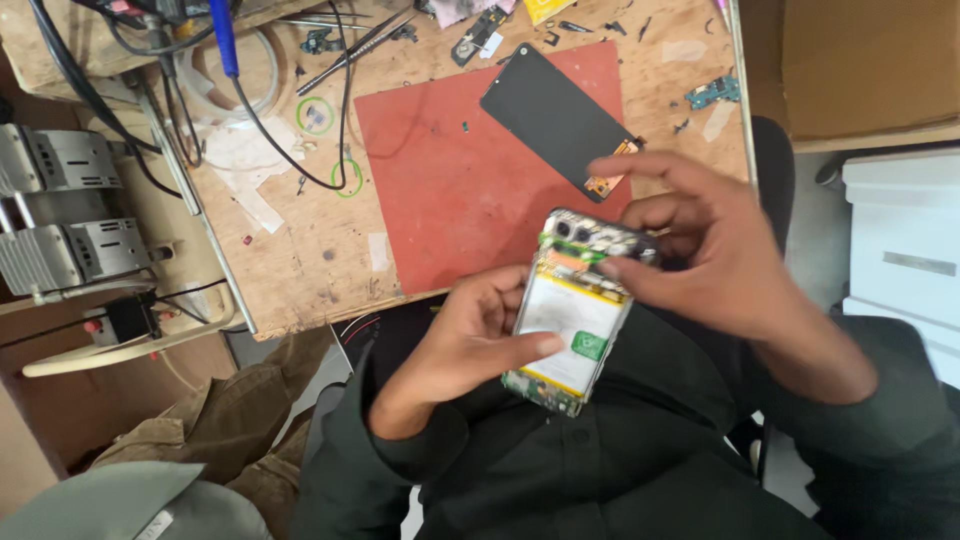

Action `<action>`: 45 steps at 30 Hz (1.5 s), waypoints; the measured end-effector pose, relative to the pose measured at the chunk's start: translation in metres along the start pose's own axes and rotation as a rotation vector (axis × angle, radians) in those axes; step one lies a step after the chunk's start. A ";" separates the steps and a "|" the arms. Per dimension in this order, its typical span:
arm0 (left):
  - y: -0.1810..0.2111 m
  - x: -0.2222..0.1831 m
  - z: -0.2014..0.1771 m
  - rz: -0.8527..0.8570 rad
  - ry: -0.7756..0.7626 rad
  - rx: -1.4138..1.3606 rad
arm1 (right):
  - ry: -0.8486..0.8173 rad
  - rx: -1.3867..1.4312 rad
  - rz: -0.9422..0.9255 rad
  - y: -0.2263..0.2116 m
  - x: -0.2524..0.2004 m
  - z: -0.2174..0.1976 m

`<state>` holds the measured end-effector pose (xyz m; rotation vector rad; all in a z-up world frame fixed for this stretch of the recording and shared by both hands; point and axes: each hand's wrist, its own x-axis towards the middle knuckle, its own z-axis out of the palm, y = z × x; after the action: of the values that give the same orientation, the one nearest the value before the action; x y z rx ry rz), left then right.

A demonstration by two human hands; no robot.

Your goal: The person secures a smartphone chassis with a green rubber band and then connects the internal ribbon cables to the motherboard. They test the device by turning it on, showing the boot screen, and then place the phone next to a replacement display panel on the workbench.

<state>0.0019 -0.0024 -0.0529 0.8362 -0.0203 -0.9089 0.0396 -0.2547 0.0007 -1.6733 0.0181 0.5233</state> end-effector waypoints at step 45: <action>-0.020 -0.011 0.010 0.415 0.635 0.466 | 0.251 -0.911 -0.026 0.028 0.074 -0.006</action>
<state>-0.0225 -0.0071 -0.0556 1.4648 0.1476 -0.2164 0.0993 -0.2450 -0.0504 -2.6182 -0.0687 0.3019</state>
